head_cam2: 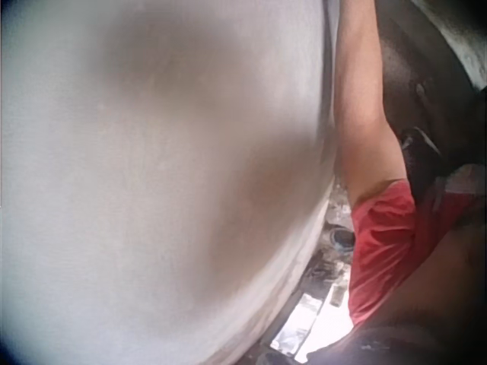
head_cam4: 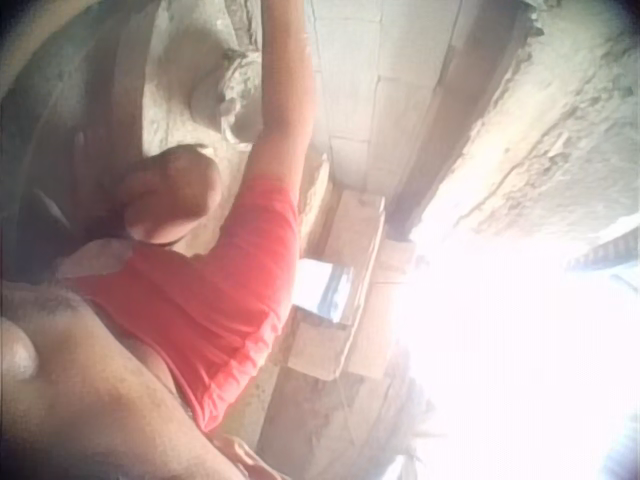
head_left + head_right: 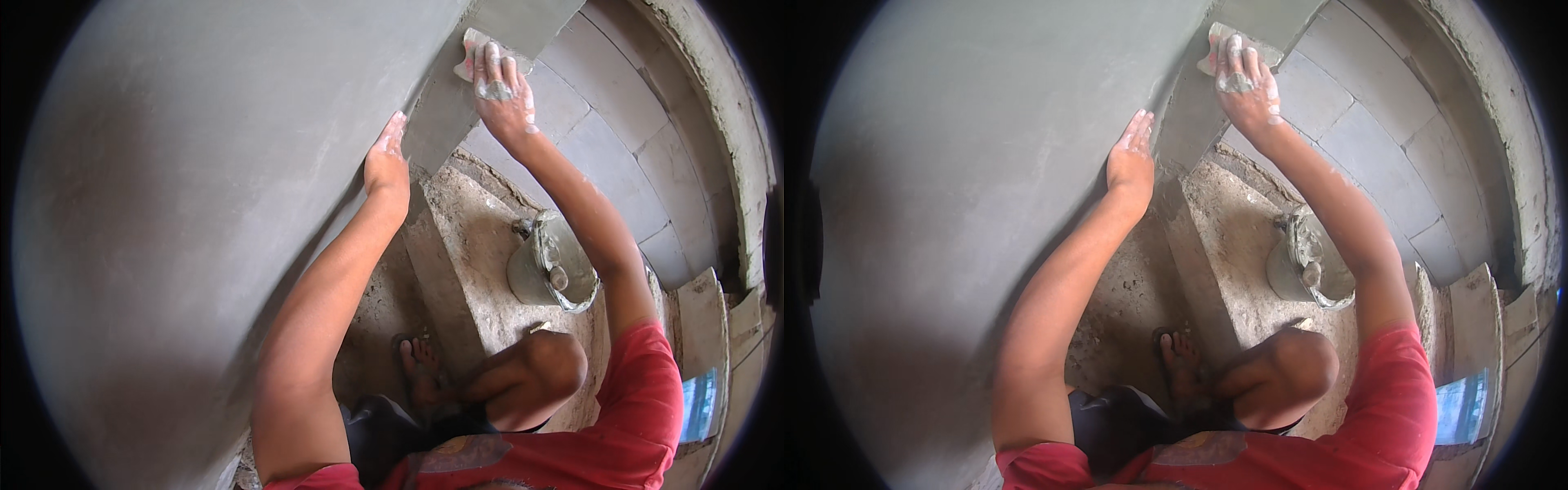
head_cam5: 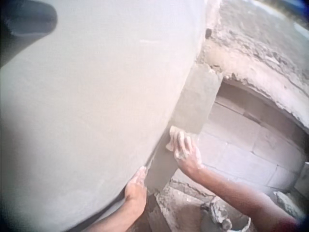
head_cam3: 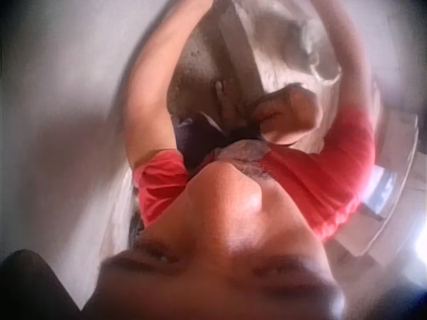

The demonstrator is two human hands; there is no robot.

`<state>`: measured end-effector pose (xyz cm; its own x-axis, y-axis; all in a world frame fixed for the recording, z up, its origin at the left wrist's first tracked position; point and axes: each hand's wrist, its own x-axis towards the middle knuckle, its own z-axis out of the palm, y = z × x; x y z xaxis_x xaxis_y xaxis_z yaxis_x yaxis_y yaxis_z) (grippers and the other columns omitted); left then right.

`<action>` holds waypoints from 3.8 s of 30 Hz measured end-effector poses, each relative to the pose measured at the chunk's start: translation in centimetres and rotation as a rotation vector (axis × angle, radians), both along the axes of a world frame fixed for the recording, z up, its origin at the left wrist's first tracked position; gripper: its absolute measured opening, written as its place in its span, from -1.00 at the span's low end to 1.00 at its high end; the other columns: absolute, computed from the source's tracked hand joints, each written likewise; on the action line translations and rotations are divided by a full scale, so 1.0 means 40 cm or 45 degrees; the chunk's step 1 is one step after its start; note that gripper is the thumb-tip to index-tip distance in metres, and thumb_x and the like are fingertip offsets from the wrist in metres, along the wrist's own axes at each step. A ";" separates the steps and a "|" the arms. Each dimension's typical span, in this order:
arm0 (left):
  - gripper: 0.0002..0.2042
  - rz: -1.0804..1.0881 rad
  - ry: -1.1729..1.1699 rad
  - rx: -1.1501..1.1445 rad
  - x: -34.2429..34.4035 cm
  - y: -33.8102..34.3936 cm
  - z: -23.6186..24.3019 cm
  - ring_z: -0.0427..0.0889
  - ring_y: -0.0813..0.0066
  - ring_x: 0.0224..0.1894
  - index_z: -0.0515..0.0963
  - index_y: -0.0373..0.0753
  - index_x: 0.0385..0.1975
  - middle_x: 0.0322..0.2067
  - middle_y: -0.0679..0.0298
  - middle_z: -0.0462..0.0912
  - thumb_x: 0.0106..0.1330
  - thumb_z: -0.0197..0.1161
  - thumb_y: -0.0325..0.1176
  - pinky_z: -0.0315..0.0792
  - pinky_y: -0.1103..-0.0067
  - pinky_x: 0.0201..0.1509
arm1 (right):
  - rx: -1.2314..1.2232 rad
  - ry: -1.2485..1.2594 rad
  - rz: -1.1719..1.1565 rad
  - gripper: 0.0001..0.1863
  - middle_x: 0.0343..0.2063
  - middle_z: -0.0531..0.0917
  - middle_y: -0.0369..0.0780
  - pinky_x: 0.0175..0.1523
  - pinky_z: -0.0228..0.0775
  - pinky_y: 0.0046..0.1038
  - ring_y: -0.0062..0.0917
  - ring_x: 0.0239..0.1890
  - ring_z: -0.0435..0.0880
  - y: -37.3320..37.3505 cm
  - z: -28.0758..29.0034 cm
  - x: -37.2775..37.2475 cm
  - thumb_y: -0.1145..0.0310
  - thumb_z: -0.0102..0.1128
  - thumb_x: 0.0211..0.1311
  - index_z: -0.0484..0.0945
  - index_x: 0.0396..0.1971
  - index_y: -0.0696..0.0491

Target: The person applies and smooths wet plaster onto a curved wall section using a trowel and a float. They repeatedly scoop material from a bucket and spread it evenly across the surface.

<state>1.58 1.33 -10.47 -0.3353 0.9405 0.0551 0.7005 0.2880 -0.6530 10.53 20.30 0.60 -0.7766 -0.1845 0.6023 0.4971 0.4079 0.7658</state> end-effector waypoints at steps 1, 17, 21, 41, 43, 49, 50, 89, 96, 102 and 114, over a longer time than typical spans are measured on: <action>-0.37 -0.005 -0.010 -0.028 -0.002 0.001 -0.002 -0.34 0.25 0.76 0.22 -0.23 0.61 0.73 0.24 -0.12 0.59 0.08 -0.18 -0.66 0.12 0.75 | 0.006 -0.068 -0.166 -0.32 0.26 0.51 0.04 0.07 0.68 -0.33 -0.26 0.07 0.62 0.012 -0.015 -0.014 0.42 0.23 0.25 0.43 0.37 0.37; -0.38 0.020 0.063 -0.002 -0.009 0.003 -0.035 -0.29 0.26 0.76 0.17 -0.26 0.62 0.73 0.24 -0.13 0.63 -0.01 -0.19 -0.63 0.14 0.76 | -0.266 -0.330 -0.127 -0.38 0.41 0.34 0.23 0.10 0.68 -0.17 -0.12 0.17 0.57 0.046 -0.456 -0.050 0.39 0.28 0.17 0.56 0.25 0.37; -0.37 0.028 0.071 0.017 -0.004 -0.006 -0.033 -0.30 0.26 0.76 0.16 -0.27 0.63 0.73 0.25 -0.12 0.63 -0.02 -0.17 -0.63 0.14 0.76 | -0.368 -0.327 -0.101 -0.39 0.40 0.35 0.21 0.20 0.62 0.06 -0.10 0.17 0.55 0.041 -0.500 -0.055 0.37 0.27 0.21 0.55 0.25 0.35; -0.40 -0.015 0.009 -0.066 -0.023 0.002 0.062 -0.33 0.28 0.76 0.24 -0.21 0.61 0.72 0.27 -0.09 0.62 0.02 -0.15 -0.66 0.11 0.75 | -0.452 -0.525 -0.163 -0.49 0.39 0.39 0.15 0.09 0.65 -0.34 -0.21 0.18 0.53 0.025 -0.628 -0.043 0.38 0.26 0.27 0.67 0.17 0.34; -0.40 -0.013 0.004 -0.107 -0.023 0.005 0.061 -0.33 0.27 0.76 0.24 -0.22 0.61 0.72 0.26 -0.10 0.63 0.01 -0.15 -0.65 0.12 0.75 | -0.575 -0.641 -0.225 -0.54 0.39 0.41 0.10 0.14 0.64 -0.31 -0.23 0.21 0.52 0.009 -0.620 -0.038 0.36 0.26 0.27 0.72 0.11 0.30; -0.41 -0.012 0.020 -0.051 -0.026 0.014 0.031 -0.30 0.27 0.76 0.22 -0.25 0.61 0.72 0.25 -0.09 0.66 -0.06 -0.17 -0.63 0.13 0.76 | -1.133 -0.693 -0.501 -0.60 0.33 0.56 0.02 0.25 0.64 -0.14 -0.09 0.33 0.57 -0.103 -0.498 -0.022 0.37 0.21 0.35 0.68 0.11 0.25; -0.42 -0.017 0.003 -0.029 -0.025 0.015 0.026 -0.29 0.27 0.76 0.21 -0.25 0.61 0.72 0.24 -0.09 0.66 -0.07 -0.18 -0.63 0.13 0.76 | -1.194 -0.580 -0.584 -0.59 0.29 0.61 0.04 0.26 0.64 -0.13 -0.06 0.33 0.60 -0.111 -0.465 -0.019 0.37 0.21 0.34 0.68 0.11 0.25; -0.20 -0.018 -0.283 0.259 -0.018 0.070 -0.020 -0.20 0.39 0.75 0.26 -0.33 0.58 0.67 0.24 0.10 0.47 0.25 0.04 -0.50 0.27 0.80 | -0.914 0.205 -0.184 -0.65 -0.29 0.69 -0.18 -0.24 0.62 -0.33 -0.39 -0.34 0.72 -0.183 0.084 0.902 0.48 0.35 0.35 0.76 0.12 0.05; -0.31 -0.034 -0.317 0.363 -0.029 0.121 -0.074 -0.21 0.45 0.75 0.38 -0.29 0.52 0.67 0.32 0.12 0.44 0.26 -0.10 -0.47 0.27 0.81 | -0.759 0.069 -0.470 -0.47 -0.15 0.69 -0.20 -0.22 0.75 -0.33 -0.39 -0.24 0.67 -0.329 -0.189 1.137 0.60 0.41 0.16 0.71 0.19 -0.01; -0.24 -0.029 -0.371 0.326 -0.028 0.121 -0.075 -0.22 0.44 0.75 0.34 -0.30 0.54 0.68 0.31 0.10 0.38 0.34 -0.11 -0.45 0.26 0.81 | -0.985 0.113 -0.634 -0.41 0.10 0.74 -0.12 -0.19 0.63 -0.23 -0.21 -0.20 0.66 -0.448 -0.303 1.197 0.60 0.42 0.05 0.64 0.19 0.12; -0.22 -0.028 -0.342 0.263 -0.019 0.113 -0.058 -0.23 0.40 0.75 0.30 -0.32 0.56 0.68 0.28 0.08 0.42 0.31 -0.03 -0.46 0.22 0.80 | -0.960 0.760 -0.956 -0.66 -0.06 0.71 -0.09 0.10 0.60 -0.21 -0.18 0.02 0.67 -0.473 -0.196 1.299 0.54 0.36 0.32 0.77 0.09 0.07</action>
